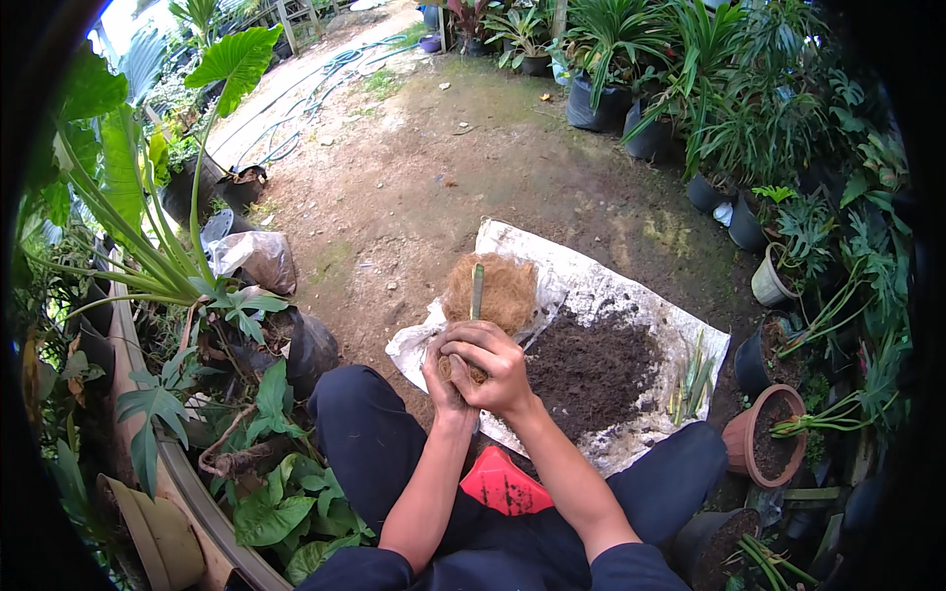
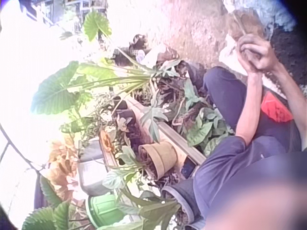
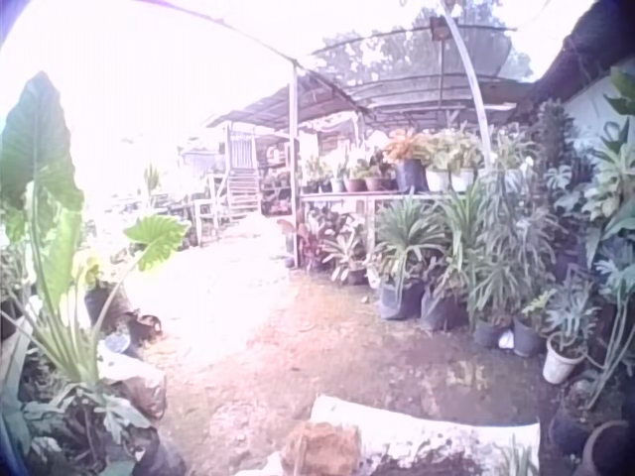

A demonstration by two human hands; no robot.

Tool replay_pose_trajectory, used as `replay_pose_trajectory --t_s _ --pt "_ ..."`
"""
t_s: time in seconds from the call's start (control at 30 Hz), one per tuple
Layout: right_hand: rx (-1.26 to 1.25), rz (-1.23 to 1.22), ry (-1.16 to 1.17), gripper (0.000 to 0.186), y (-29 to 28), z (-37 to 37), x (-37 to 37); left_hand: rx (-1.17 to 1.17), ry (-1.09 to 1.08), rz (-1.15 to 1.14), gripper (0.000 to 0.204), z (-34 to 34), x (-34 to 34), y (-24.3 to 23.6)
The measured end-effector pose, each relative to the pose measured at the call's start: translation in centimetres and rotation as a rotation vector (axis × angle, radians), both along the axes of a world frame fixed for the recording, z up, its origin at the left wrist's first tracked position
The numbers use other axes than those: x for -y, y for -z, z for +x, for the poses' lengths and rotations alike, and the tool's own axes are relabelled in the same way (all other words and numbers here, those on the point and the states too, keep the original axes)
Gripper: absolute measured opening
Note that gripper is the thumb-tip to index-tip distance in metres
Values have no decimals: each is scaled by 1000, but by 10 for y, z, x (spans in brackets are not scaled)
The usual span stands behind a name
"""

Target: The person sits on the ground and prepares plant cuttings by wrapping their bases in soil and then encasing them in coconut coir. The person handles multiple cuttings one at a time, forming soil balls and wrapping them with coir fibers.

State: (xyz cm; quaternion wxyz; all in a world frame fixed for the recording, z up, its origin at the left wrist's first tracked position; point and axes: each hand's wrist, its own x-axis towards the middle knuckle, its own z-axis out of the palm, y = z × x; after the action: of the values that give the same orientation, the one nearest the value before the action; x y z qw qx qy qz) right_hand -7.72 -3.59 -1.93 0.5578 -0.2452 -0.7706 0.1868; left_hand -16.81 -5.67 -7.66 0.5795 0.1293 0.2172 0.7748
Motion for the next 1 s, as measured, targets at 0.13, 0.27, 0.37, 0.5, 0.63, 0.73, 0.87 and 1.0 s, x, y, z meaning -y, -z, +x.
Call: replay_pose_trajectory --t_s 0.13,0.27,0.37,0.5,0.63,0.73,0.87,1.0 --pt "193 11 84 30 -8 0 7 138 28 47 38 -2 3 3" --pt "296 13 96 42 -17 4 7 210 -17 -140 40 -4 3 -5" --pt "148 -128 90 60 -21 5 5 123 -56 -156 39 -8 -2 -17" --pt "-145 -467 169 65 -21 -3 7 -182 -292 -176 33 -6 -1 -31" --pt "-85 -807 69 62 -18 -11 15 -473 -398 -152 30 -1 8 -39" --pt "-215 -824 65 52 -16 -15 17 -547 -478 -93 28 1 11 -40" --pt "-280 -786 1 43 -11 -12 12 -661 -435 -155 29 4 13 -40" --pt "-411 -851 -110 35 0 -11 6 -773 -489 -119 31 7 13 -39"
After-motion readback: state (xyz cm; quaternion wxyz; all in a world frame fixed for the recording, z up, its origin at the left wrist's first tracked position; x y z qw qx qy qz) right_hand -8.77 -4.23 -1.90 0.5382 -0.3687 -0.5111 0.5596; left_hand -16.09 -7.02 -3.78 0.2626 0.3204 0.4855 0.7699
